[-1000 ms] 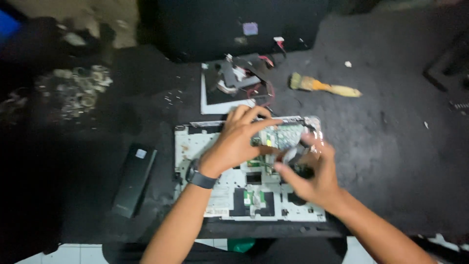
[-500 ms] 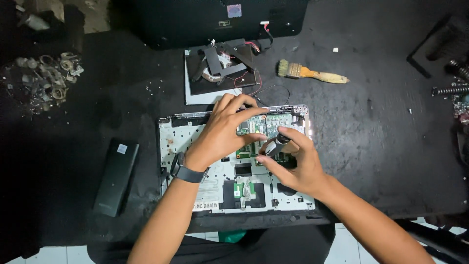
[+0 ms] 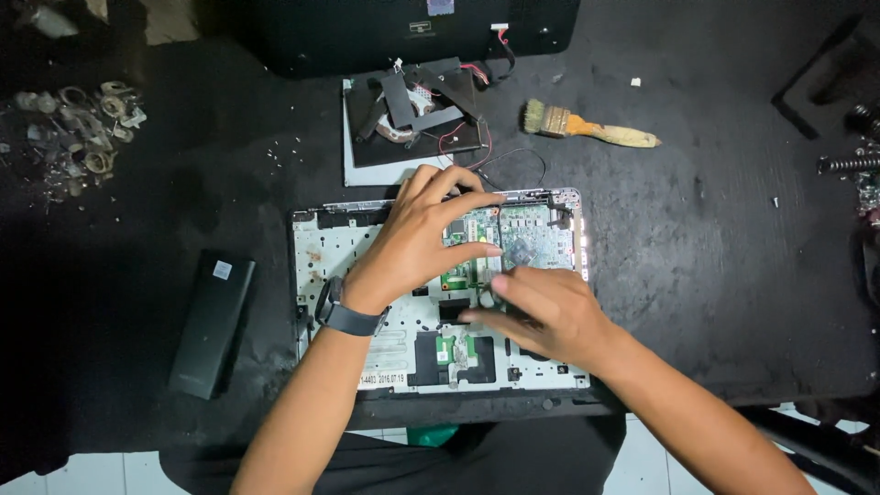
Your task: The person cleans a green circuit board using a brush, then places it on the work surface. They then use a flashlight to inspect the interior of the disassembled device casing.
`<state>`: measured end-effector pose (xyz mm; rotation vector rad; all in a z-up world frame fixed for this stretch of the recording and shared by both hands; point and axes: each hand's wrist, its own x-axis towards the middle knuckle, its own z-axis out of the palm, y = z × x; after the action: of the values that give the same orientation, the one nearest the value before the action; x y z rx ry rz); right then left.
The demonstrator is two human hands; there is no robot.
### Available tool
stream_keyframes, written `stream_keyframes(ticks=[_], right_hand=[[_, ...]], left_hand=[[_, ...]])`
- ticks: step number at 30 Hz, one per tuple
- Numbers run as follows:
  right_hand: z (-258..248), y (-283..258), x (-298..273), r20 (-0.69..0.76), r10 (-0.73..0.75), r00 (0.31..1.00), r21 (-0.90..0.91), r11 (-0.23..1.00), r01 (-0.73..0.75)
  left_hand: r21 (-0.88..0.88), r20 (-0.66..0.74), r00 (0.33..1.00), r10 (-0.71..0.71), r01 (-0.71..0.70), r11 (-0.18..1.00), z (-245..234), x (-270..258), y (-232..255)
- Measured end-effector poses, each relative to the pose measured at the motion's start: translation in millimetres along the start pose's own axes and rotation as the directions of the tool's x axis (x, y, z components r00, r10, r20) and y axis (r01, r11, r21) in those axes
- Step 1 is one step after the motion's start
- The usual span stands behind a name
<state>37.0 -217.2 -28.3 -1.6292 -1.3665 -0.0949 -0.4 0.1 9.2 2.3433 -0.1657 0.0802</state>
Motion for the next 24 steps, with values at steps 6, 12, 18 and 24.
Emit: stream_keyframes(ticks=[6, 12, 18, 24], right_hand=[[5, 0, 2, -0.109, 0.194, 0.975, 0.217, 0.962, -0.167], [7, 21, -14, -0.314, 0.182, 0.932, 0.164, 0.977, -0.136], [-5, 13, -5, -0.425, 0.095, 0.9, 0.086, 0.994, -0.064], [-9, 18, -9, -0.441, 0.079, 0.894, 0.095, 0.995, -0.041]], left_hand=[[0.001, 0.002, 1.0, -0.006, 0.006, 1.0, -1, 1, 2], [0.011, -0.148, 0.989, 0.031, -0.03, 0.999, -7, 0, 7], [0.111, -0.047, 0.992, -0.118, 0.123, 0.986, -30, -15, 34], [0.261, 0.18, 0.982, -0.061, 0.012, 0.965, -12, -48, 66]])
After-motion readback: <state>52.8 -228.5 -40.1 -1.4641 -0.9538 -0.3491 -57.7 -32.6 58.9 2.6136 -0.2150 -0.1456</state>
